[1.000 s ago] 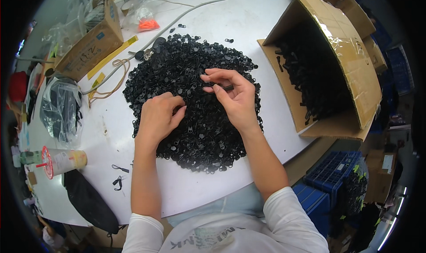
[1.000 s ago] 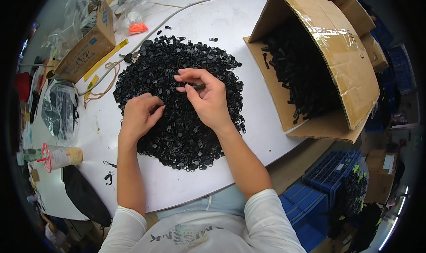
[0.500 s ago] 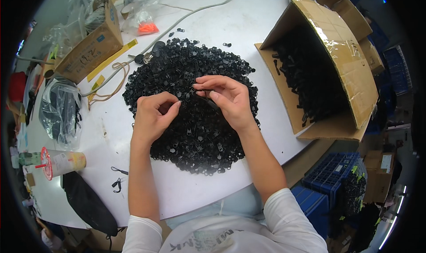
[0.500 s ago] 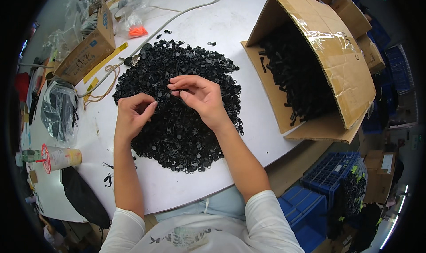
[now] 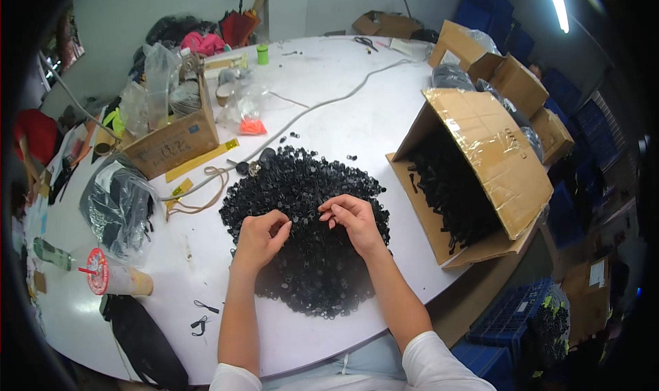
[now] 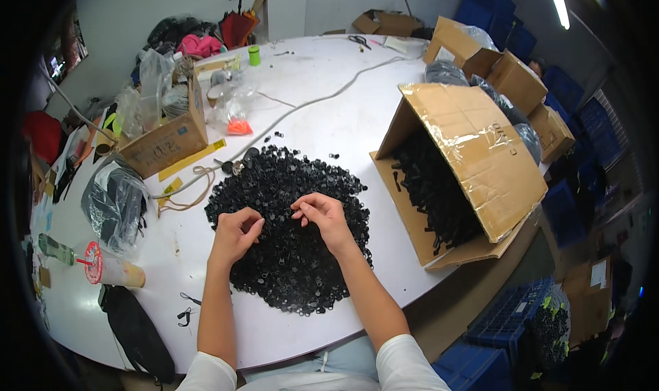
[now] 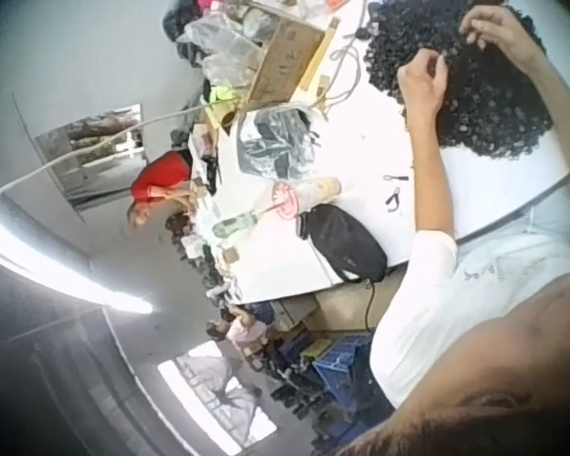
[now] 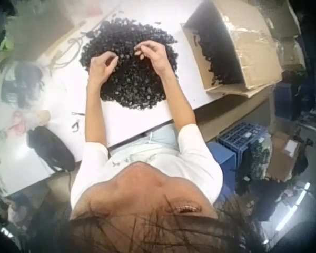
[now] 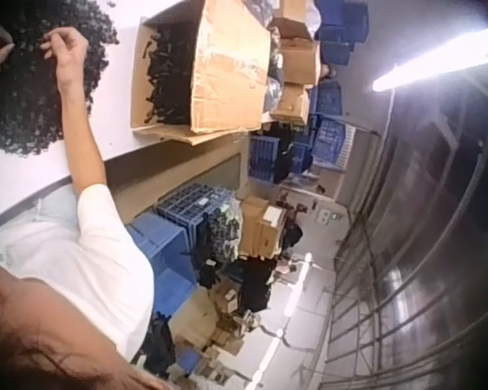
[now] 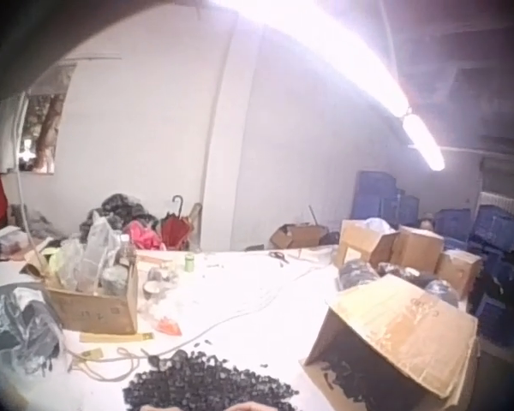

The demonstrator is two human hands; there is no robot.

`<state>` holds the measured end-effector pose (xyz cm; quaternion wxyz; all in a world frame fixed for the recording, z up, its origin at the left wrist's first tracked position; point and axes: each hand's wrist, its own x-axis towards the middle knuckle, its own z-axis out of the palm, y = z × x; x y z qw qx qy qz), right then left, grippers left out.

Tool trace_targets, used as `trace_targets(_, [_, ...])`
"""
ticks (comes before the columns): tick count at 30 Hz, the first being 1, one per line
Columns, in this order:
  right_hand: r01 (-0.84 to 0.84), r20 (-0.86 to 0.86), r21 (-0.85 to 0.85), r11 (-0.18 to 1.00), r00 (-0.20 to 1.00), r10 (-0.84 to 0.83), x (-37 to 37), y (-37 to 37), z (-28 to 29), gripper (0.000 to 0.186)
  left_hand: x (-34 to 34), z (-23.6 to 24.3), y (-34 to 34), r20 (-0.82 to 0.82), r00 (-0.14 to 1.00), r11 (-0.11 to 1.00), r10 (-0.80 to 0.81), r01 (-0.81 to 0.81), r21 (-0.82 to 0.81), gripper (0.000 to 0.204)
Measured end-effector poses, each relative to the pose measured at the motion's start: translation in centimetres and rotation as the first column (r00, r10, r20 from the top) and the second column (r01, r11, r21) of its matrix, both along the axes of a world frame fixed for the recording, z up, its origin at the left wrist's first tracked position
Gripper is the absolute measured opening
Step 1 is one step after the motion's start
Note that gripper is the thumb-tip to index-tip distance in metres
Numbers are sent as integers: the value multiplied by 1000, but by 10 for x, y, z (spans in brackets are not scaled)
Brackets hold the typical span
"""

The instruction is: Inspecting and sorting small black plastic components on a workbench.

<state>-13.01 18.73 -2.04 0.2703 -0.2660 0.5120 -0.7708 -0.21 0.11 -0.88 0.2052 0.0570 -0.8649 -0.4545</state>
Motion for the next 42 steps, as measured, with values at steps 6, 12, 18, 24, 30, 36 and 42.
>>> trace_targets(6, [-8, -75, 17, 1000, 997, 10, -21, -27, 78, 18, -4, 6, -10, -84, 996, 993, -8, -2, -114, 11])
trace_targets(12, [386, -680, -341, 857, 528, -508, 21, -13, 149, 77, 13, 6, -24, -14, 998, 993, 65, -66, -102, 10])
trace_targets(18, [623, -292, 69, 779, 760, -581, 23, 19, 19, 49, 5, 10, -24, -63, 994, 994, 91, -95, -59, 11])
trace_targets(24, [873, -779, 355, 333, 474, -410, -14, 97, -10, 24, 10, 17, -29, 2, 992, 991, 127, -127, 32, 11])
trace_targets(30, [865, -914, 405, 296, 370, 167, -87, 72, -16, 33, 2, 12, -17, -7, 1000, 1000, 28, -28, -5, 9])
trace_targets(36, [792, -737, 609, 42, 546, 399, -132, 21, -19, 27, 1, 11, -6, -6, 997, 993, -77, 76, -88, 9])
trace_targets(42, [782, -790, 591, 200, 511, 339, -142, 30, -23, 18, 4, 9, -15, -34, 999, 995, 19, -23, -102, 8])
